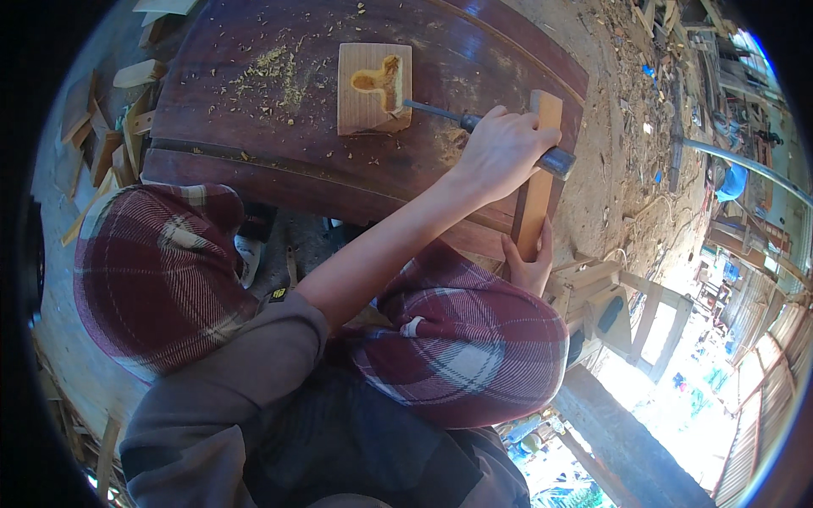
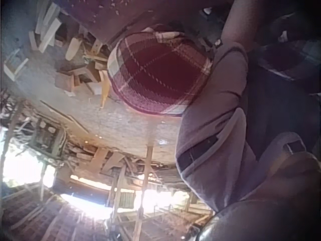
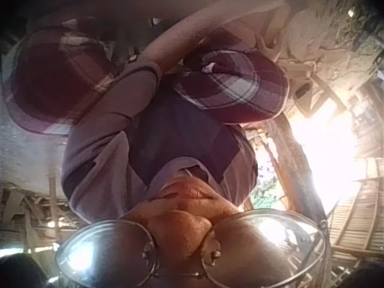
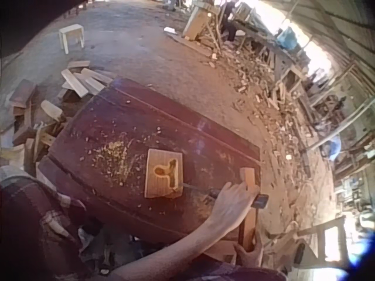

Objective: Chisel a recessed shape into a small wooden block using a chisel and mallet.

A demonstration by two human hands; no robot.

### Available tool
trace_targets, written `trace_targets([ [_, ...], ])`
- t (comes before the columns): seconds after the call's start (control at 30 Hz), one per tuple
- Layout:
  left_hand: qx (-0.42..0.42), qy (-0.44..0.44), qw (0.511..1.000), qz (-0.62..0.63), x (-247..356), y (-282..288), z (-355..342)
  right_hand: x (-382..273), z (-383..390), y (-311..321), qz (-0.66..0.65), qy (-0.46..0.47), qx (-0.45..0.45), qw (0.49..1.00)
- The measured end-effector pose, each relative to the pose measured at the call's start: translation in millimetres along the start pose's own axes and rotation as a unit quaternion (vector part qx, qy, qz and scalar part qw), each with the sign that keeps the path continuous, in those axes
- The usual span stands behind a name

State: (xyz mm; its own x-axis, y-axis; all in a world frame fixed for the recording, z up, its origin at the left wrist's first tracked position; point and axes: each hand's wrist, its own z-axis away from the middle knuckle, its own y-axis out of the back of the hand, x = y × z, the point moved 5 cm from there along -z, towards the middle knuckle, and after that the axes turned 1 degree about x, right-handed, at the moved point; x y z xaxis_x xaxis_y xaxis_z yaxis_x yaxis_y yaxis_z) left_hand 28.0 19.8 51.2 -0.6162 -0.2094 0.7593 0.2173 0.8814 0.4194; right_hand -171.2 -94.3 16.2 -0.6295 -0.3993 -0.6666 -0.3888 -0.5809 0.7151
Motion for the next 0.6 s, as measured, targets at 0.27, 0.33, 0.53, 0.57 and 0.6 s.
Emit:
trace_targets([
  [0.27,0.009,-0.003,1.000,-0.014,0.4,-5.0,3.2,0.5,0.1,-1.0,-0.029,0.013,-0.004,0.999],
  [0.33,0.025,-0.007,1.000,-0.007,0.3,-4.8,1.9,-1.9,0.5,-1.8,-0.034,0.019,-0.004,0.999],
  [0.53,0.061,0.005,0.998,0.008,-2.4,-6.5,-5.8,-12.3,9.6,8.6,-0.016,-0.004,0.034,0.999],
  [0.57,0.070,0.014,0.997,0.011,-5.0,-9.3,-7.0,-23.8,17.2,12.8,-0.058,-0.053,0.117,0.990],
  [0.6,0.070,0.014,0.997,0.008,-8.0,-12.8,-9.2,-26.8,23.8,16.7,-0.099,-0.102,0.199,0.970],
])
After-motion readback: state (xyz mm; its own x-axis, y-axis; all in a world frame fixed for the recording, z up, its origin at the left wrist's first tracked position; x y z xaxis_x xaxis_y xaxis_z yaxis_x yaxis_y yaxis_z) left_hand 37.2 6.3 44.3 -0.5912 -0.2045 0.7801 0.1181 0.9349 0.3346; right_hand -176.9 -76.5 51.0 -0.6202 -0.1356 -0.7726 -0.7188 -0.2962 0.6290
